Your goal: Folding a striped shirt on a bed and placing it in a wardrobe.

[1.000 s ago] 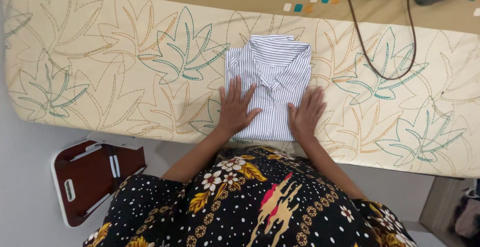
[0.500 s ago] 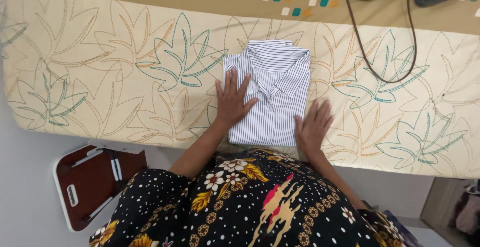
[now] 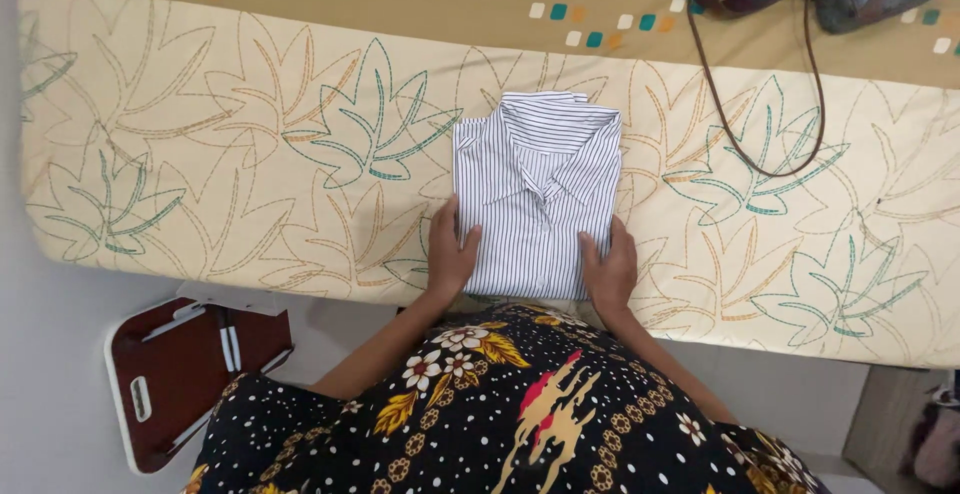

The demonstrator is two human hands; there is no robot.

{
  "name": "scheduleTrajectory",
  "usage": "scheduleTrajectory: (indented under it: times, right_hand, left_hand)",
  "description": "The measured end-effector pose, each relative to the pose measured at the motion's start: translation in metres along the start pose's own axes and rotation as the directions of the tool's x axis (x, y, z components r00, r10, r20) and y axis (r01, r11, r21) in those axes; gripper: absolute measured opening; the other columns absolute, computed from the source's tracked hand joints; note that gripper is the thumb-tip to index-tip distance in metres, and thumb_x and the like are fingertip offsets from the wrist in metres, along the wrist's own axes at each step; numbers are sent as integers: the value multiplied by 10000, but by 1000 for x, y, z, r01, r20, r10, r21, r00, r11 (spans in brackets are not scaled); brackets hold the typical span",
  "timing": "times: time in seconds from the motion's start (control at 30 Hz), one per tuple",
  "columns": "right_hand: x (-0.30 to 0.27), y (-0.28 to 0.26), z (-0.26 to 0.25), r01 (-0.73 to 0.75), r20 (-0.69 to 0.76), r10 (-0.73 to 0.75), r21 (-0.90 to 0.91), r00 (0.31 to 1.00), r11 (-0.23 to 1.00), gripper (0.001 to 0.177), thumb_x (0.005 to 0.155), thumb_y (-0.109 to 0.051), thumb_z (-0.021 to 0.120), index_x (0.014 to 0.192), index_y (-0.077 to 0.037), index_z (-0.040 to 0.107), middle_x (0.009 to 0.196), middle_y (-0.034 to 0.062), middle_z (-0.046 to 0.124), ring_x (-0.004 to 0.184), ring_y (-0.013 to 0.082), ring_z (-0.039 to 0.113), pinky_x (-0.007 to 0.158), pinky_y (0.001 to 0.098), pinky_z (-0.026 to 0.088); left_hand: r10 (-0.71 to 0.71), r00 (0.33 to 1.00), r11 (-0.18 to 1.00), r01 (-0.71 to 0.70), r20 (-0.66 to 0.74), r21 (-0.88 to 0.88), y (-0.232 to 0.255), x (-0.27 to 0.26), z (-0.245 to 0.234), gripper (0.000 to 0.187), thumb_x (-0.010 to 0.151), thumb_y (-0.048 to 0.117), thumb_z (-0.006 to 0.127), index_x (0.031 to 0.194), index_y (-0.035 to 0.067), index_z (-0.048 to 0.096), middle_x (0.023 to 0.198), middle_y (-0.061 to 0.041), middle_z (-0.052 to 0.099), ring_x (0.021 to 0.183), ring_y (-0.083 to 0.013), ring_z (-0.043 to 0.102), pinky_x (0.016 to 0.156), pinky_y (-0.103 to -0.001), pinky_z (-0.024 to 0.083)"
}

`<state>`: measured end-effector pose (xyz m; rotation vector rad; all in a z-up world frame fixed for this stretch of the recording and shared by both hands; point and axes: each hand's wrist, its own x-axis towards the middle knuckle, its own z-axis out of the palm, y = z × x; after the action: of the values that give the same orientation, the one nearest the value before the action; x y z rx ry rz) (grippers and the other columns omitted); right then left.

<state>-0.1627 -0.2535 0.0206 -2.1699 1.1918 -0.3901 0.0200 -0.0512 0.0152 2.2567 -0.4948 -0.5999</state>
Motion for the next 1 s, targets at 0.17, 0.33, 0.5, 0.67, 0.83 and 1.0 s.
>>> scheduleTrajectory:
  times: [0.17, 0.33, 0.5, 0.67, 0.83, 1.0]
  right_hand:
    - [0, -3, -6, -105, 110, 108, -29, 988, 994, 516, 929, -341, 766, 1237, 57, 653, 1069, 259, 717, 965, 380, 697, 856, 446, 541]
    - [9, -5, -17, -250, 201, 228, 91, 953, 964, 471, 889, -291, 784, 1178, 63, 668, 1019, 250, 730, 931, 345, 713, 841, 420, 544]
    - [25, 6, -22, -644, 618, 321, 415, 718, 643, 574, 872, -153, 715, 1378, 18, 504, 1265, 201, 687, 1077, 274, 691, 941, 383, 541]
    - [18, 12, -27, -630, 640, 272, 435, 719, 644, 644, 898, -80, 644, 1492, 12, 413, 1353, 208, 640, 1140, 273, 664, 995, 379, 516]
    - [2, 15, -35, -598, 616, 245, 466, 748, 652, 604, 899, -63, 608, 1475, 34, 455, 1318, 215, 677, 1111, 294, 680, 978, 391, 528]
    - [-22, 17, -42, -574, 557, 281, 465, 781, 674, 589, 890, -44, 592, 1464, 8, 474, 1317, 175, 687, 1098, 249, 687, 981, 349, 518]
  left_hand:
    - [-133, 990, 968, 141, 52, -208, 4, -22, -2, 729, 954, 246, 629, 1567, 10, 313, 1507, -248, 463, 1373, -347, 493, 1127, -437, 417]
    - [-221, 966, 928, 251, 135, -274, 8, -20, -7, 774, 902, 236, 683, 1556, 8, 336, 1407, -222, 576, 1237, -307, 602, 1041, -394, 468]
    - [-168, 935, 695, 337, 313, -635, -9, -5, -2, 675, 857, 188, 751, 1434, -51, 496, 1261, -206, 692, 1053, -260, 688, 918, -379, 554]
    - [-133, 932, 770, 311, 337, -557, 6, -6, -12, 652, 821, 108, 725, 1413, -32, 489, 1259, -177, 689, 1070, -243, 681, 926, -370, 543]
    - [-39, 946, 790, 225, 321, -570, 6, -19, -5, 690, 797, 38, 683, 1447, -29, 462, 1280, -178, 686, 1085, -247, 680, 933, -363, 538]
    - [50, 941, 795, 165, 334, -584, 14, -29, -5, 752, 774, 6, 610, 1493, -9, 392, 1337, -176, 650, 1151, -250, 658, 1011, -345, 491]
